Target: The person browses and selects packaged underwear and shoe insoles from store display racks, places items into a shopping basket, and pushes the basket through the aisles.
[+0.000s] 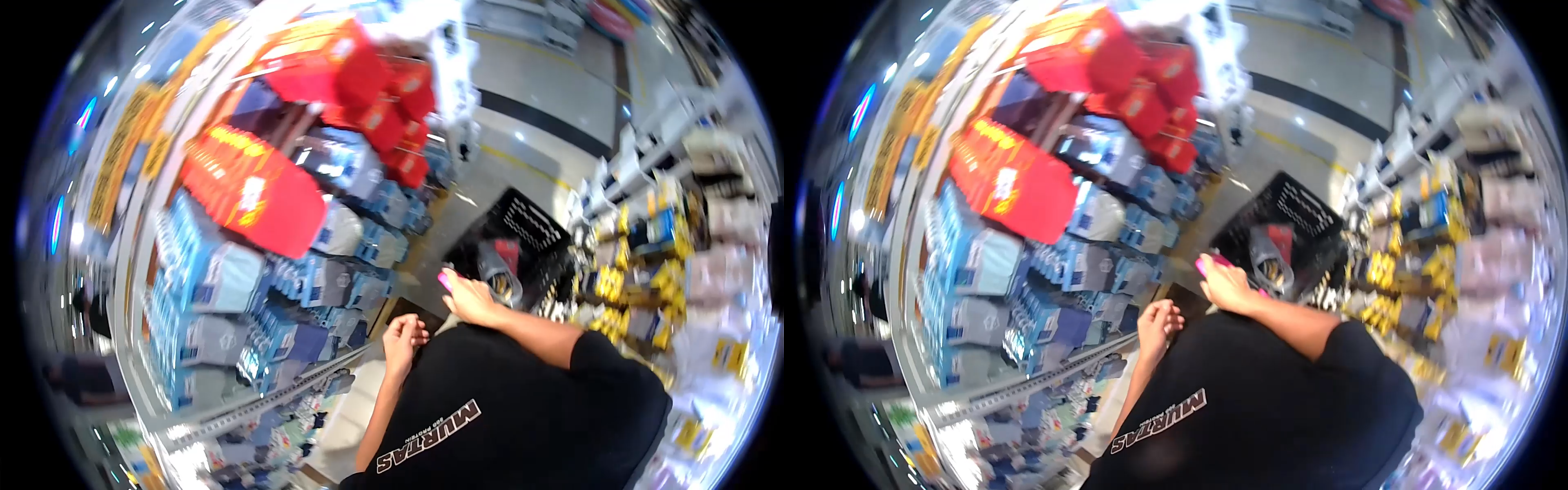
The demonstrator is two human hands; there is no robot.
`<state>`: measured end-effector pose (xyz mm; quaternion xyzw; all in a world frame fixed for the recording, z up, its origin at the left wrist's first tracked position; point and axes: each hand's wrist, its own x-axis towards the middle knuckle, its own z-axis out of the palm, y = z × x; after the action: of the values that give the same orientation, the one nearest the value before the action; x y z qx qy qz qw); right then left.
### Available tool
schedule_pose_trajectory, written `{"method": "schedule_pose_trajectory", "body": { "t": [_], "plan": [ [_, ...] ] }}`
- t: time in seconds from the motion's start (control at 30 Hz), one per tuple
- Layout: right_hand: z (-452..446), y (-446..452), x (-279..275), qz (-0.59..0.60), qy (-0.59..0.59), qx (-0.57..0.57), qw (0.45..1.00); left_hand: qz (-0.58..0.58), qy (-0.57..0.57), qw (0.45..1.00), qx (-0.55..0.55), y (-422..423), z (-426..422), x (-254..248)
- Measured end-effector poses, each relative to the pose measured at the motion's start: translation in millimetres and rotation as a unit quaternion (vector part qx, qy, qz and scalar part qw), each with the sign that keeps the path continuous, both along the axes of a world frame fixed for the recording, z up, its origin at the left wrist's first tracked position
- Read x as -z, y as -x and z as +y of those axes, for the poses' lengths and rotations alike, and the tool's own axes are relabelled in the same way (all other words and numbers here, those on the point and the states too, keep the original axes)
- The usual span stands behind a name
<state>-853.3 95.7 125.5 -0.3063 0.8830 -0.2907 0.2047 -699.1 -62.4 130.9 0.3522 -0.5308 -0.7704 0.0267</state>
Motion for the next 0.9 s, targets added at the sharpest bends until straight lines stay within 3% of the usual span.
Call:
{"method": "schedule_pose_trajectory", "body": {
  "t": [0.13, 0.4, 0.63, 0.9],
  "plan": [
    [5.4, 21.7, 17.7, -0.009, 0.048, -0.01, 0.999, 0.002, -0.008, 1.0, -0.004, 18.3, 5.9, -1.9],
    [35.0, 75.5, 7.6, -0.028, -0.007, -0.002, 1.0, -0.011, -0.044, 0.999, 0.01, 29.4, 8.0, 2.5],
    [74.4, 124.0, -15.0, -0.046, -0.062, -0.009, 0.997, -0.037, -0.05, 0.994, 0.089, 57.4, 10.4, 13.5],
    [93.2, 205.4, -17.3, 0.046, -0.072, -0.004, 0.996, -0.029, -0.045, 0.975, 0.215, 125.6, 27.6, 13.4]
  ]
}}
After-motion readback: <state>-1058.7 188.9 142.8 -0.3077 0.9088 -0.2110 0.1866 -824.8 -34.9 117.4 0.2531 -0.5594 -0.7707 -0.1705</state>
